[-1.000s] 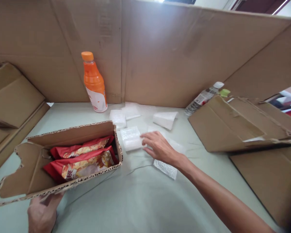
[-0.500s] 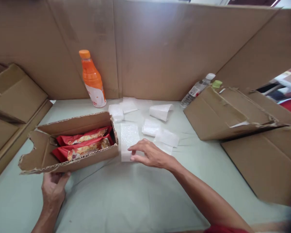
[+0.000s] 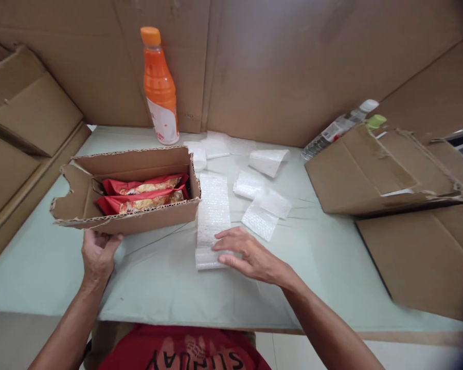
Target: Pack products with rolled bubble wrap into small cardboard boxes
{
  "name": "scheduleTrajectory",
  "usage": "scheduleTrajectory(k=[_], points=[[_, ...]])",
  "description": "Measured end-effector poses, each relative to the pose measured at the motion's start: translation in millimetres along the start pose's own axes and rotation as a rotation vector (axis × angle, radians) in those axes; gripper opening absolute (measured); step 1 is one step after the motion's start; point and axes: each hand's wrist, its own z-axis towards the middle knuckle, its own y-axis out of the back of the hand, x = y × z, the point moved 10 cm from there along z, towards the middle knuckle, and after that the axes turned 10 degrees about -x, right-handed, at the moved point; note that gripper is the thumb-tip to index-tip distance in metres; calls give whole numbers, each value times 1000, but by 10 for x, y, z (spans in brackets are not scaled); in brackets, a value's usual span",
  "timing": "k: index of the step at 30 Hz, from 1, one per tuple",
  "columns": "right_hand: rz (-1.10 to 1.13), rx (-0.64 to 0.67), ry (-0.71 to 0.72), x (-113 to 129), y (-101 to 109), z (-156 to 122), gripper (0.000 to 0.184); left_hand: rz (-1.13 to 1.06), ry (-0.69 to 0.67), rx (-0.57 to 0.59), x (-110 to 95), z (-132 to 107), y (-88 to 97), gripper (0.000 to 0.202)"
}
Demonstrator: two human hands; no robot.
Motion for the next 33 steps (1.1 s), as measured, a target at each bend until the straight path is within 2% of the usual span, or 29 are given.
scheduleTrajectory(k=[2, 4, 6, 9, 12, 15, 19, 21, 23, 25, 28, 31, 33], points=[[4, -142, -122, -115, 170, 21, 25, -3, 6, 11, -1, -11, -9, 52], [11, -222, -201, -235, 212, 128, 29, -8, 10, 21, 4, -29, -9, 53], [33, -237, -195, -274, 106, 324, 46, 1, 27, 40, 27, -42, -10, 54], [56, -222, -109, -193, -152, 638, 71, 28, 108, 90, 97, -24, -34, 48], [70, -238, -92, -145, -278, 793, 75, 29, 182, 161, 100, 50, -149, 45], [77, -319, -161, -269, -175, 793, 68, 25, 192, 245, 31, 144, -446, 48], [78, -421, -243, -578, 94, 816, 67, 44, 93, 371, -96, 245, -1109, 49], [113, -440, -258, -721, 215, 881, 68, 43, 41, 389, -155, 304, -1404, 49], [131, -471, -269, -839, 354, 905, 68, 37, 22, 386, -188, 351, -1580, 51], [101, -520, -282, -921, 508, 821, 62, 36, 22, 377, -204, 347, -1591, 58], [-12, -527, -270, -913, 618, 496, 44, 160, -22, 322, -235, 194, -1297, 70], [-141, -439, -255, -737, 503, 60, 33, 349, -107, 337, -299, -184, -983, 61], [-181, -328, -221, -507, 325, -197, 33, 358, -207, 466, -407, -534, -969, 49]])
